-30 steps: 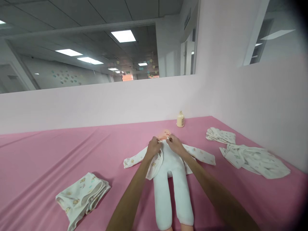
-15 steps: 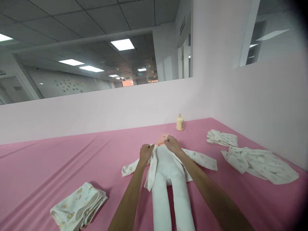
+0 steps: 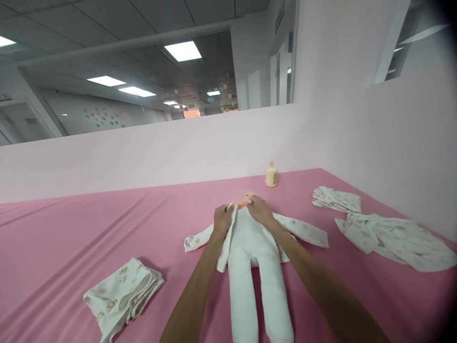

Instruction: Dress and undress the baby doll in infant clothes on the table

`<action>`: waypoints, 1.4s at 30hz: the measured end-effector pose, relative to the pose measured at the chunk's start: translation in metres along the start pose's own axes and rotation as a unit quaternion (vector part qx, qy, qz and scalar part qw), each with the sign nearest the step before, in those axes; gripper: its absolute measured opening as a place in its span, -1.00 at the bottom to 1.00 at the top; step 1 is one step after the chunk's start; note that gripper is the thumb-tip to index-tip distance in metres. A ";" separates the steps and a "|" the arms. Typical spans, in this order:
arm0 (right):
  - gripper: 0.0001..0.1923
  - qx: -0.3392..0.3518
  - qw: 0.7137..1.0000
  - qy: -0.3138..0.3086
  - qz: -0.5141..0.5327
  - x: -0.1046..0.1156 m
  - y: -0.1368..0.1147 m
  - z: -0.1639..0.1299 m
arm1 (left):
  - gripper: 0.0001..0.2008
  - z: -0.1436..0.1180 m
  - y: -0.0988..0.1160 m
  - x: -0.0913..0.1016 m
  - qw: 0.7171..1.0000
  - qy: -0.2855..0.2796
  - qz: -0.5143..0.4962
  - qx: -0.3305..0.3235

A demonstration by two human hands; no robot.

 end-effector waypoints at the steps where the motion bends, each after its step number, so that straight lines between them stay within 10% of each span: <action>1: -0.81 0.001 1.000 0.000 -0.002 0.000 0.000 -0.001 | -0.60 0.000 0.001 0.000 1.000 0.001 0.000 -0.003; 30: -0.76 -0.044 0.997 -0.013 0.066 0.013 0.016 -0.018 | -0.61 -0.017 0.019 -0.016 0.981 -0.112 0.056 -0.148; 42: -0.68 -0.128 0.976 0.000 0.175 0.017 0.032 -0.027 | -0.66 -0.020 0.019 -0.014 0.978 -0.071 0.118 -0.157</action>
Point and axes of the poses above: each hand's wrist, its own z-axis towards the middle knuckle, its own x-axis out of the back of the hand, y = z × x, the point moved 10 cm from there along z, towards the middle knuckle, and after that the axes turned 11 degrees about y, right-handed, at the moved point
